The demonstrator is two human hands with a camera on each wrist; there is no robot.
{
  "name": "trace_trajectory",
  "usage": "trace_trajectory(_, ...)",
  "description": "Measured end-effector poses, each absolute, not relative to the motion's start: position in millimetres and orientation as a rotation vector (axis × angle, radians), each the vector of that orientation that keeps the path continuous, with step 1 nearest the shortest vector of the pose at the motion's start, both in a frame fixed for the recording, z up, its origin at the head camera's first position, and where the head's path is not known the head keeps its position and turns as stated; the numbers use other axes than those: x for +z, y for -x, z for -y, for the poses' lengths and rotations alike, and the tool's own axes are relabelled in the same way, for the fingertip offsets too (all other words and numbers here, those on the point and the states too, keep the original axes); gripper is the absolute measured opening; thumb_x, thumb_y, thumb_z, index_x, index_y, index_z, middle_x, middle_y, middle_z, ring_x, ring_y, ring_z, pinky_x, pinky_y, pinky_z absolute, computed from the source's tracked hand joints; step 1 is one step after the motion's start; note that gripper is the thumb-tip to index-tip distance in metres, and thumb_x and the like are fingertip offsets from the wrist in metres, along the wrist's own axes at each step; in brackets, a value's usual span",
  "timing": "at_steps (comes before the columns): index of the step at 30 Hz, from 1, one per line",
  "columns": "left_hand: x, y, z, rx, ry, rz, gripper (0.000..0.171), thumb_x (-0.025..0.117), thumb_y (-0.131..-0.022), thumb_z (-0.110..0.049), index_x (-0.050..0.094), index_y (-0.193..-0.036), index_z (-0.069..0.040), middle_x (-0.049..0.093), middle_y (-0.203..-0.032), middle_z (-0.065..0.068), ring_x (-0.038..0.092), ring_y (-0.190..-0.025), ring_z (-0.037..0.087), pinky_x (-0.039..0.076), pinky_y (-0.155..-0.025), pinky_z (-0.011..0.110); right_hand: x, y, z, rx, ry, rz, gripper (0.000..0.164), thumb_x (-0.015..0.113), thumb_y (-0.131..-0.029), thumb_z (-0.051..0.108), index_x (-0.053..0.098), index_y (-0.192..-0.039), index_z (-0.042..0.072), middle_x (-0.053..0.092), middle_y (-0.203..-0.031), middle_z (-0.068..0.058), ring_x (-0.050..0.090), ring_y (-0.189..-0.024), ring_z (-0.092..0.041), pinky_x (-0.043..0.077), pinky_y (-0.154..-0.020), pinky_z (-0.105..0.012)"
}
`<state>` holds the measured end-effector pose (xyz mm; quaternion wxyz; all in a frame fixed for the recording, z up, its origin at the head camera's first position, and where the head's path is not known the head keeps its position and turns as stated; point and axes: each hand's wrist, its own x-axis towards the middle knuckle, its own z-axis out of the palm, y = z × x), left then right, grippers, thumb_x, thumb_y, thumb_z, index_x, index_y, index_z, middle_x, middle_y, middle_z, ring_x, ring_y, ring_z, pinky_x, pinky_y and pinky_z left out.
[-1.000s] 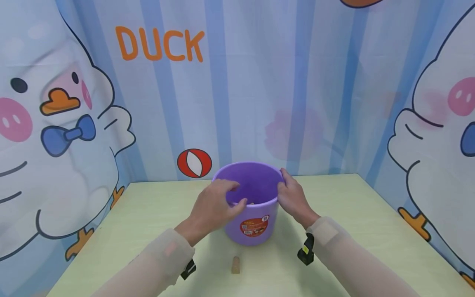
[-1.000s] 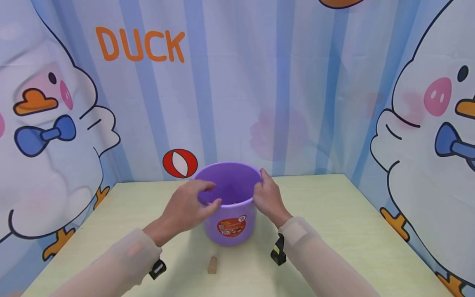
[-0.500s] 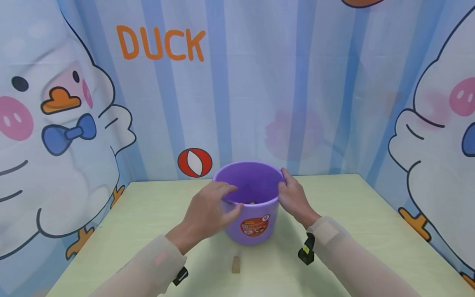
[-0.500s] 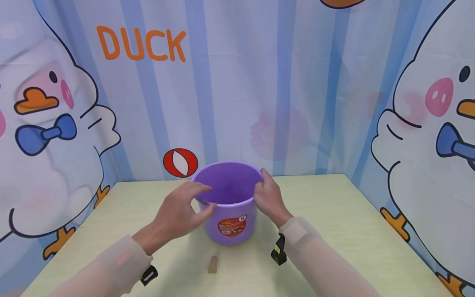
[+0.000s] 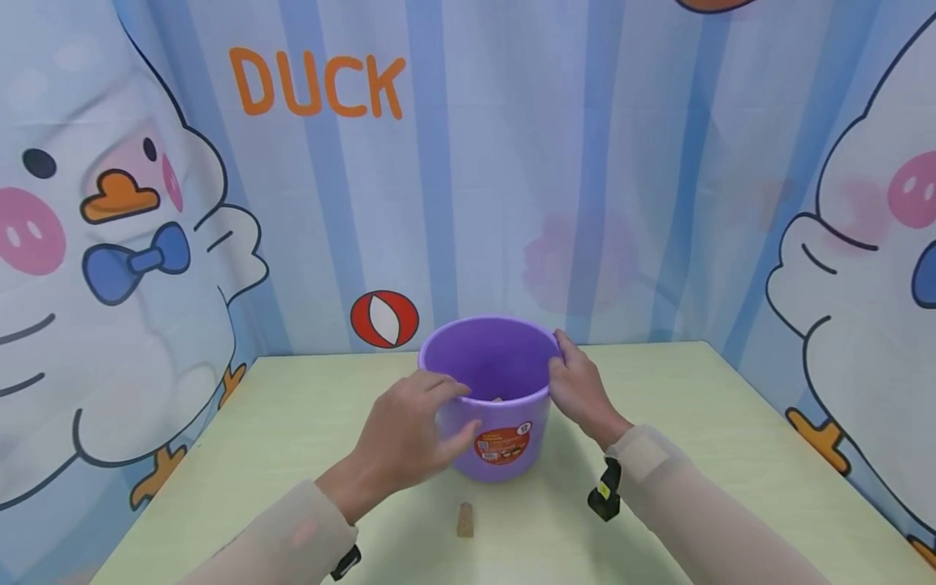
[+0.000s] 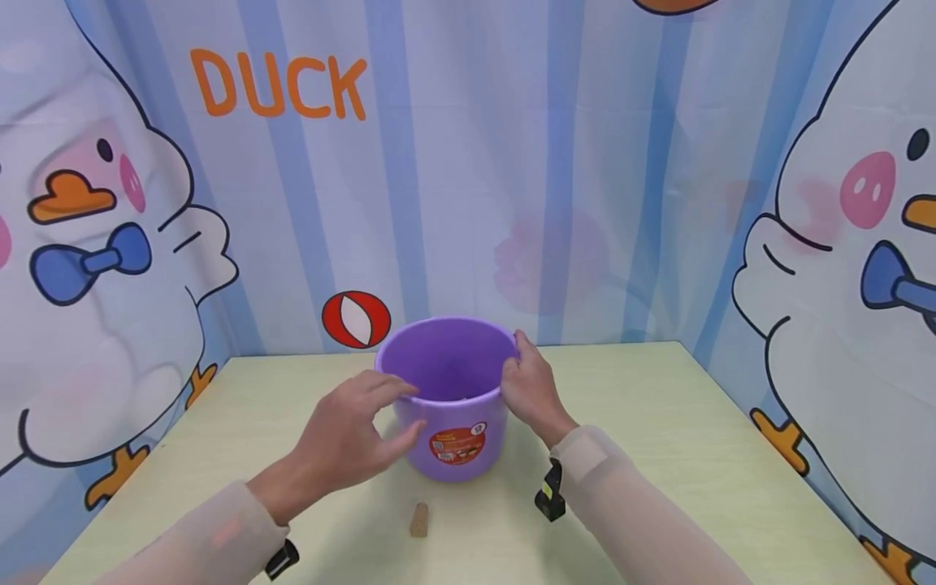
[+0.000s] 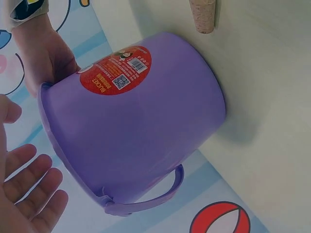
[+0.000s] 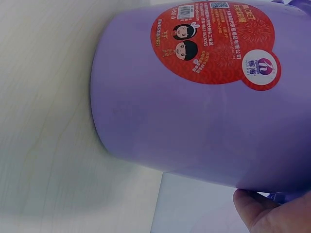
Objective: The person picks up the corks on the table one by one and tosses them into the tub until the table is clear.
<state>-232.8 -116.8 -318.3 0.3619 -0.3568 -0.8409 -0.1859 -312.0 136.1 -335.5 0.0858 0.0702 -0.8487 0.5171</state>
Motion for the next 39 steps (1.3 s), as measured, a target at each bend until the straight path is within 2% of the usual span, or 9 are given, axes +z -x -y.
trace_trajectory(6, -321.2, 227.5, 118.2, -0.476, 0.931, 2.190, 0.028, 0.084, -0.080, -0.029, 0.078, -0.101, -0.012, 0.074, -0.093, -0.002, 0.069, -0.090, 0.015, 0.060, -0.077, 0.032, -336.8, 312.7, -136.3, 1.544, -0.212, 2.524, 0.062, 0.028, -0.106, 0.018, 0.013, -0.164, 0.002, 0.017, -0.170, -0.014, 0.015, -0.156, -0.033, 0.015, -0.125, -0.048)
trace_trajectory(14, -328.0, 224.0, 120.4, -0.500, 0.975, 2.184, 0.031, 0.083, -0.080, -0.025, 0.077, -0.109, -0.015, 0.076, -0.105, -0.004, 0.070, -0.101, 0.015, 0.060, -0.080, 0.034, -337.4, 313.4, -136.6, 1.547, -0.220, 2.518, 0.062, 0.029, -0.106, 0.018, 0.013, -0.164, 0.002, 0.018, -0.169, -0.015, 0.016, -0.155, -0.033, 0.016, -0.125, -0.049)
trace_trajectory(21, -339.6, 222.1, 122.1, -0.500, 0.986, 2.226, 0.027, 0.085, -0.079, -0.027, 0.076, -0.101, -0.015, 0.075, -0.094, -0.004, 0.067, -0.082, 0.013, 0.057, -0.069, 0.029, -336.9, 313.2, -136.8, 1.548, -0.210, 2.525, 0.062, 0.028, -0.106, 0.018, 0.013, -0.164, 0.002, 0.017, -0.170, -0.015, 0.016, -0.156, -0.033, 0.016, -0.125, -0.049)
trace_trajectory(25, -346.0, 221.2, 122.5, -0.485, 0.991, 2.251, 0.027, 0.086, -0.076, -0.028, 0.075, -0.097, -0.015, 0.074, -0.090, -0.005, 0.066, -0.080, 0.012, 0.056, -0.068, 0.028, -336.7, 312.6, -136.8, 1.547, -0.214, 2.523, 0.062, 0.028, -0.106, 0.018, 0.013, -0.164, 0.002, 0.017, -0.170, -0.015, 0.015, -0.156, -0.033, 0.016, -0.125, -0.049)
trace_trajectory(30, -351.7, 219.9, 122.8, -0.483, 1.016, 2.300, 0.025, 0.086, -0.077, -0.029, 0.075, -0.096, -0.017, 0.075, -0.091, -0.006, 0.067, -0.083, 0.011, 0.056, -0.069, 0.029, -336.6, 312.5, -136.5, 1.547, -0.211, 2.519, 0.061, 0.028, -0.106, 0.018, 0.014, -0.164, 0.002, 0.018, -0.169, -0.015, 0.016, -0.156, -0.033, 0.016, -0.125, -0.049)
trace_trajectory(39, -362.0, 220.9, 124.8, -0.502, 1.050, 2.426, 0.026, 0.085, -0.080, -0.034, 0.077, -0.100, -0.020, 0.075, -0.103, -0.006, 0.069, -0.093, 0.010, 0.058, -0.074, 0.031, -336.9, 312.8, -136.2, 1.558, -0.217, 2.512, 0.061, 0.028, -0.106, 0.018, 0.013, -0.164, 0.002, 0.017, -0.169, -0.015, 0.016, -0.155, -0.033, 0.016, -0.125, -0.048)
